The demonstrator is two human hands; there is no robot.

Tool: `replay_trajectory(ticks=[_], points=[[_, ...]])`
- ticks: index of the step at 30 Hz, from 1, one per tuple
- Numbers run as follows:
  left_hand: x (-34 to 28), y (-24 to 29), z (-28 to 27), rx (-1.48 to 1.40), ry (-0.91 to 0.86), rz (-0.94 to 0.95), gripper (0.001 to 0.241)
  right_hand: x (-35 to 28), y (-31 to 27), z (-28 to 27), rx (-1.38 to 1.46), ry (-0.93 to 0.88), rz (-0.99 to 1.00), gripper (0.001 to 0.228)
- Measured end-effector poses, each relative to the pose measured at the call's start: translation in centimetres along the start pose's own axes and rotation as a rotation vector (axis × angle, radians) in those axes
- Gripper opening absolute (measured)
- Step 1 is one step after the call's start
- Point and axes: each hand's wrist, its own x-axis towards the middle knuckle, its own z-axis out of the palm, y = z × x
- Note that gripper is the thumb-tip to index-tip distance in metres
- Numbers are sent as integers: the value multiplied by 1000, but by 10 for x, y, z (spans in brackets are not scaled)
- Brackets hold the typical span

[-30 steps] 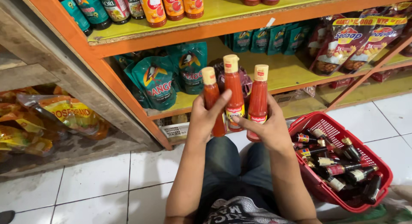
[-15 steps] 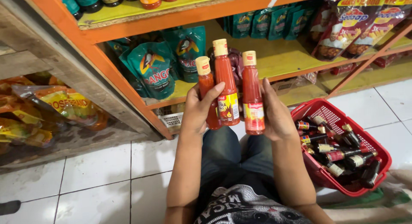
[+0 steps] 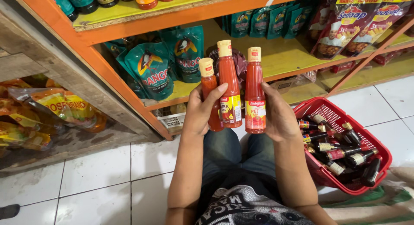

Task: The person takes sauce bottles from a red basket one at a time and places them onto a shelf, then rearranges the bottles already on the shelf by hand.

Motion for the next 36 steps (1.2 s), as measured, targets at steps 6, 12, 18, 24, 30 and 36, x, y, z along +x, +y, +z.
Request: replay_trajectory(ticks=[6,12,18,24,30,36], points=[[-2,0,1,1,5,1,44,-2,-2,5,-90,22,-37,44],[-1,-1,0,-17,22,1,47,-5,0,0,-161,29,-125,45],[0,-3,-2,-24,35,-8,47,-2,2,-2,-166,129,-216,48],[5,1,1,-21,38,-33,43,7,-5,-1,-40,82,-204,51],[28,8,-2,46,68,-19,41,37,-31,9,-100,152,-206,59],[51,23,-2,90,85,37,38,69,-62,35,-433,-27,-402,66]])
